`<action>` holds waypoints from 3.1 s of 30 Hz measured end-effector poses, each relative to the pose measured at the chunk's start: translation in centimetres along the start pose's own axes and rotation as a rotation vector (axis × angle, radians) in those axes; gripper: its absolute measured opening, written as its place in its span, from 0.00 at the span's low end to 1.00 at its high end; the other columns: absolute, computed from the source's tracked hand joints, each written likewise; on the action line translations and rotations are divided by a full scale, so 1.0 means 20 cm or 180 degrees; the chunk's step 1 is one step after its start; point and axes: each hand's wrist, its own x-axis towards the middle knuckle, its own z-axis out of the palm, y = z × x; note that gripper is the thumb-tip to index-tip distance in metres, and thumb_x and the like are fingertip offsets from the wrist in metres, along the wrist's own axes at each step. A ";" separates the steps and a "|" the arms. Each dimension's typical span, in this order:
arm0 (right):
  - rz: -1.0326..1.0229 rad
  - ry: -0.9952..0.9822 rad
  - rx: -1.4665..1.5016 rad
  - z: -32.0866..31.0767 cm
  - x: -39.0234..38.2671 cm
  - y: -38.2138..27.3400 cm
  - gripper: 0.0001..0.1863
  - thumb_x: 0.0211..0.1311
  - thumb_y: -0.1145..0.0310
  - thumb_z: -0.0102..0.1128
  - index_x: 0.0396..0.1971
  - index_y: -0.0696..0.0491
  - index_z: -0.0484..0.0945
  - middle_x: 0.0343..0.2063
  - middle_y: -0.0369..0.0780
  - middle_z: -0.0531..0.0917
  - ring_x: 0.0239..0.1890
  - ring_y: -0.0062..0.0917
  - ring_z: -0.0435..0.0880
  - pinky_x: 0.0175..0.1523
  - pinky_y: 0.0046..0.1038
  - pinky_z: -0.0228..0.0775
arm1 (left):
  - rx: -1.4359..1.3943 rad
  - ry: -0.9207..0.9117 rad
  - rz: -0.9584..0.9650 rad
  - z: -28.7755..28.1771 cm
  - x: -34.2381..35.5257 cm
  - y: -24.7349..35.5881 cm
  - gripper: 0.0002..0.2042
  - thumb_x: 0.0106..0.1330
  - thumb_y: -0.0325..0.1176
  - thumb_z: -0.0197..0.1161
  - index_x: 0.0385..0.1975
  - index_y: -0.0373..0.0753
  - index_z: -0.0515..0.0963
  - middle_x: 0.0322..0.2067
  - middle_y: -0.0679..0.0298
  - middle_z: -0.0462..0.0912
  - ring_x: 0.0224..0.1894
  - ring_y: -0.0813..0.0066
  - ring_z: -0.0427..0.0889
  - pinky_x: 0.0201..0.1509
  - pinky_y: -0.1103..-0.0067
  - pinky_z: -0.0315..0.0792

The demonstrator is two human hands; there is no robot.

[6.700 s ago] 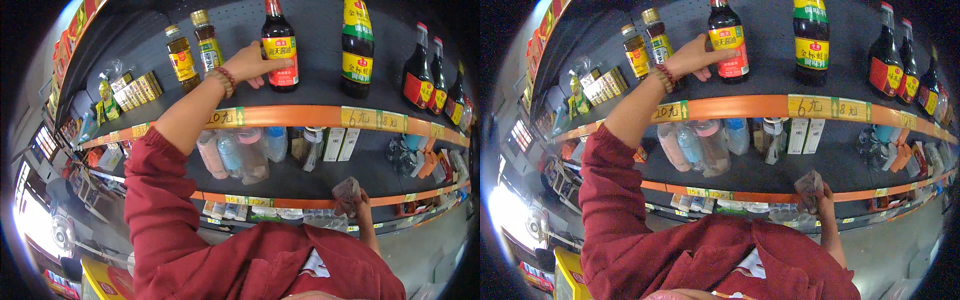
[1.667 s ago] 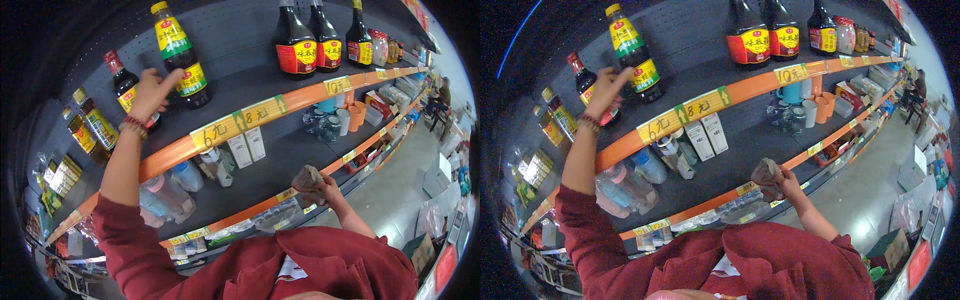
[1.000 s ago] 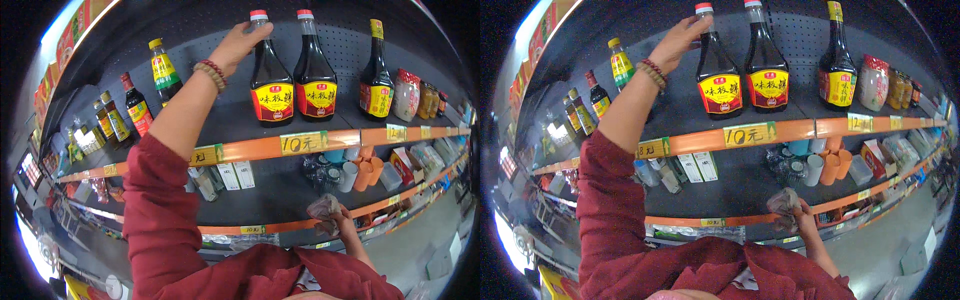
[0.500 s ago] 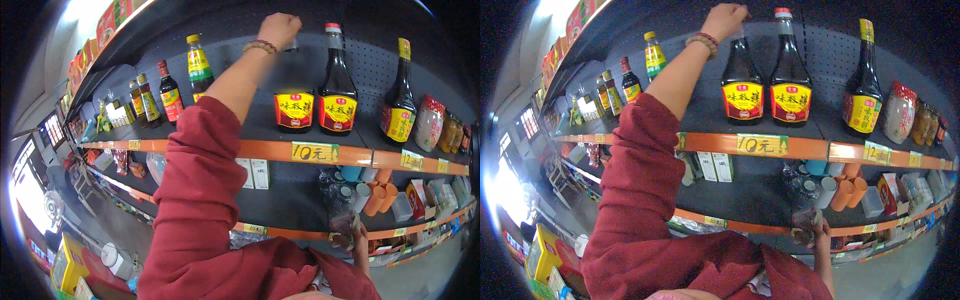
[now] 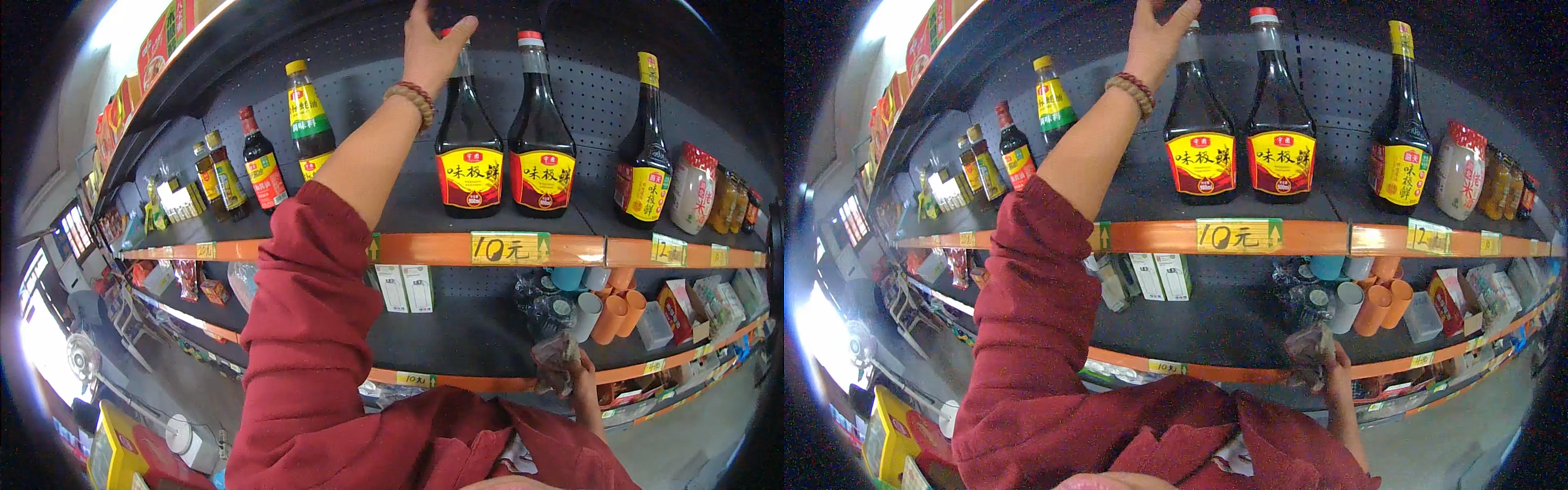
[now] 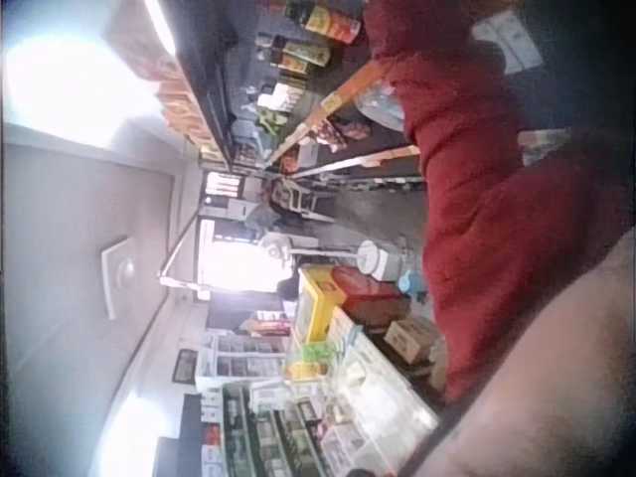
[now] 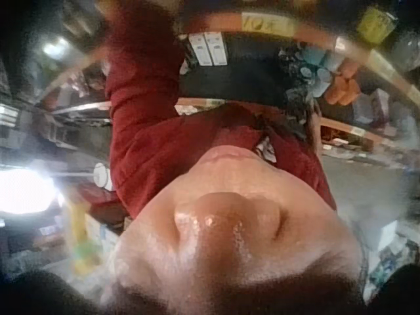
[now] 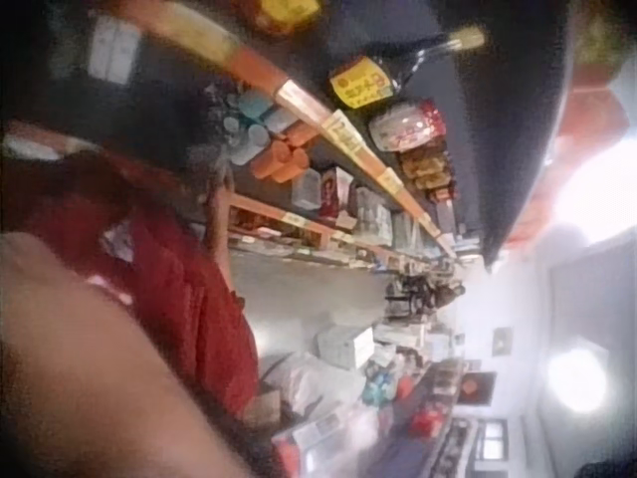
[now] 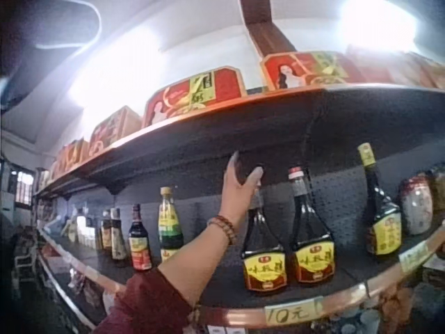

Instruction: The person wipes a store shelf with a cloth, then rearranges mugs, plastic containers, and bottles of sauces on the shelf. The person continues wiping the shelf surface and repositioning items to organize the display.

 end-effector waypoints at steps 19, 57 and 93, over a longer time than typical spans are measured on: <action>0.0079 0.0185 0.0104 0.04 0.04 0.07 0.24 0.43 0.75 0.49 0.46 0.57 0.70 0.37 0.39 0.77 0.38 0.27 0.77 0.42 0.25 0.70 | -0.1147 -0.2487 -0.2838 -0.19 -0.15 0.18 0.07 0.54 0.34 0.59 0.24 0.39 0.72 0.20 0.68 0.73 0.22 0.79 0.71 0.28 0.79 0.67; 0.0106 0.0617 -0.0136 -0.05 -0.09 0.08 0.24 0.46 0.75 0.49 0.48 0.57 0.68 0.41 0.39 0.76 0.42 0.27 0.75 0.47 0.27 0.68 | 0.2501 -0.1012 -0.0539 -0.35 -0.25 -0.57 0.42 0.50 0.41 0.65 0.61 0.36 0.46 0.55 0.46 0.60 0.56 0.49 0.61 0.59 0.66 0.58; 0.0166 0.0461 0.0111 -0.24 -0.13 0.11 0.24 0.49 0.72 0.50 0.50 0.58 0.67 0.42 0.41 0.76 0.44 0.28 0.75 0.49 0.27 0.67 | 0.0519 -0.2082 0.1092 0.34 0.12 0.36 0.14 0.62 0.32 0.45 0.45 0.41 0.73 0.32 0.50 0.78 0.36 0.53 0.77 0.38 0.66 0.71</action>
